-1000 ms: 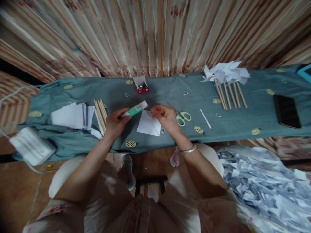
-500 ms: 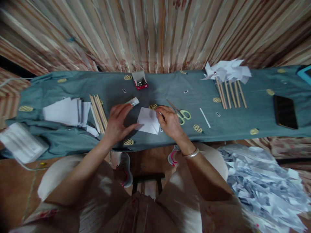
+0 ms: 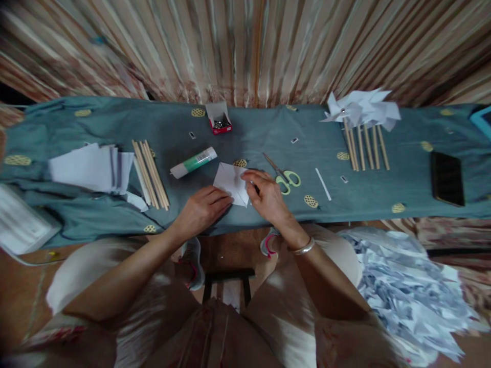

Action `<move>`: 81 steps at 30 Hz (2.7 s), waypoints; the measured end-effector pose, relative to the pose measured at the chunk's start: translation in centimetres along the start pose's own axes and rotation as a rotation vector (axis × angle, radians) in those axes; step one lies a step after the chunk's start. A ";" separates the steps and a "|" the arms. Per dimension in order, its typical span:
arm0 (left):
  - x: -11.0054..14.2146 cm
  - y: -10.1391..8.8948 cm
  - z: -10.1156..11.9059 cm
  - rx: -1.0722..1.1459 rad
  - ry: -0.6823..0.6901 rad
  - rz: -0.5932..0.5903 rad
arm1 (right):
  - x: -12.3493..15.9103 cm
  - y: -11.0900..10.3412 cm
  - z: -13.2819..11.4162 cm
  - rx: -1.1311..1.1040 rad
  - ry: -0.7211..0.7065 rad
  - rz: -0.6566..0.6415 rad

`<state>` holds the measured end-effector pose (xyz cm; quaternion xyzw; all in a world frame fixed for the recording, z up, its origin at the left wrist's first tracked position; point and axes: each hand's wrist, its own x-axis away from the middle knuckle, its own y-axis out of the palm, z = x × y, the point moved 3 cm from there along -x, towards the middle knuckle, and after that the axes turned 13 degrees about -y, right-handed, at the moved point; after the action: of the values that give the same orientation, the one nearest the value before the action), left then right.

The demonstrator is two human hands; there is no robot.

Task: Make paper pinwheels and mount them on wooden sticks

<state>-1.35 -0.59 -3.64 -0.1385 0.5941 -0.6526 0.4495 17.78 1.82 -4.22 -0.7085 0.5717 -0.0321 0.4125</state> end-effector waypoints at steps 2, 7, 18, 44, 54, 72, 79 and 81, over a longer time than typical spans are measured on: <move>0.0 -0.1 0.1 0.005 -0.011 0.008 | 0.3 0.0 0.1 -0.053 0.009 -0.010; 0.2 -0.6 0.3 0.089 -0.047 0.018 | 1.4 -0.4 0.0 -0.211 0.058 -0.080; 1.0 -0.8 1.3 0.165 -0.063 -0.017 | 2.3 0.1 -0.2 -0.254 0.076 -0.109; 0.9 0.3 0.8 0.454 -0.156 -0.103 | 2.2 0.4 -1.3 -0.136 0.100 -0.032; 0.6 0.6 0.4 0.510 -0.192 -0.141 | 2.2 0.5 -1.4 -0.083 0.082 -0.045; 0.1 0.8 0.1 0.550 -0.204 -0.158 | 2.3 0.6 -1.4 -0.040 0.059 -0.054; 0.0 0.9 0.0 0.551 -0.211 -0.157 | 2.3 0.7 -1.6 -0.014 0.028 -0.075; 0.0 0.8 0.1 0.543 -0.202 -0.141 | 2.2 0.7 -1.8 0.005 -0.001 -0.088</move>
<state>-0.96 -0.56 -4.37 -0.1183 0.3389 -0.8001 0.4806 17.05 -1.04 -4.40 -0.7320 0.5395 -0.0513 0.4128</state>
